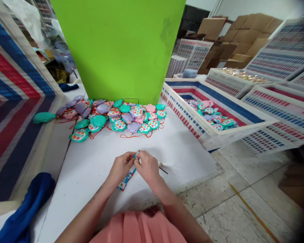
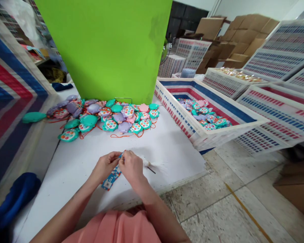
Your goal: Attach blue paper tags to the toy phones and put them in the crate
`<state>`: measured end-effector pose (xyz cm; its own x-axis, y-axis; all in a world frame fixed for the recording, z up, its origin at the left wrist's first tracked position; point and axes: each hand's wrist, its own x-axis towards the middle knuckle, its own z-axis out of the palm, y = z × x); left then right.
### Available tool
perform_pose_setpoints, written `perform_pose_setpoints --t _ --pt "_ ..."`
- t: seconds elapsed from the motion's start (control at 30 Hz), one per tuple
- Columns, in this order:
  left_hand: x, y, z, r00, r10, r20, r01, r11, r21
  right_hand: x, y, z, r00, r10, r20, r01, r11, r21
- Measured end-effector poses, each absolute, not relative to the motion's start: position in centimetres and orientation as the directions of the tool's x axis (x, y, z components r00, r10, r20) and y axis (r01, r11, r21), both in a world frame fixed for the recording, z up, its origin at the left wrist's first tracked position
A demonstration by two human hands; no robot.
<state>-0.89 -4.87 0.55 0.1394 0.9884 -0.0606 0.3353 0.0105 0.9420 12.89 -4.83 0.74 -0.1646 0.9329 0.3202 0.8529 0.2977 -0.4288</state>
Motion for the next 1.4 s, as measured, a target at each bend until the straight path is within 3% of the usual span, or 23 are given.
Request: perform_pose_setpoints --t 0.1,0.2,0.3,0.47,0.6,0.7,0.83,1.0,1.17,1.4 --pt "-1.3 -4.7 0.9 0.185 0.981 -0.066 0.277 0.012 0.961 13.2 -4.6 0.7 -0.164 0.932 0.323 0.815 0.312 -0.488" --pt "-2.0 -4.4 0.5 0.225 0.965 -0.135 0.154 0.101 0.983 13.7 -4.3 0.6 -0.208 0.927 0.312 0.689 0.365 -0.626" --pt "-2.3 -4.2 -0.2 0.166 0.972 -0.168 0.130 0.147 0.981 14.0 -4.2 0.4 -0.243 0.925 0.292 0.579 0.380 -0.722" --pt "-2.1 -4.6 -0.1 0.079 0.997 -0.008 0.376 -0.023 0.926 13.9 -4.3 0.1 -0.247 0.941 0.232 0.461 0.325 -0.826" --pt "-1.8 -4.8 0.8 0.190 0.958 0.216 0.664 -0.288 0.690 13.8 -4.2 0.3 -0.231 0.952 0.199 0.382 0.277 -0.882" --pt "-1.6 -4.9 1.1 0.277 0.925 0.260 0.715 -0.379 0.588 13.8 -3.9 0.0 -0.263 0.954 0.145 0.363 0.237 -0.901" --pt "-1.6 -4.5 1.1 0.267 0.924 0.275 0.732 -0.380 0.566 14.2 -3.5 -0.8 -0.242 0.965 0.106 0.353 0.189 -0.916" --pt "-1.3 -1.7 0.4 0.290 0.927 0.239 0.745 -0.375 0.552 15.4 -3.1 -1.6 -0.201 0.971 0.132 0.366 0.200 -0.909" --pt "-0.2 3.9 -1.7 0.225 0.971 0.083 0.888 -0.239 0.394 16.7 -3.0 -3.0 -0.118 0.988 0.096 0.371 0.133 -0.919" --pt "-0.3 7.5 -3.6 0.113 0.993 -0.020 0.951 -0.102 0.293 17.3 -3.3 -2.8 -0.099 0.993 0.059 0.305 0.086 -0.948"
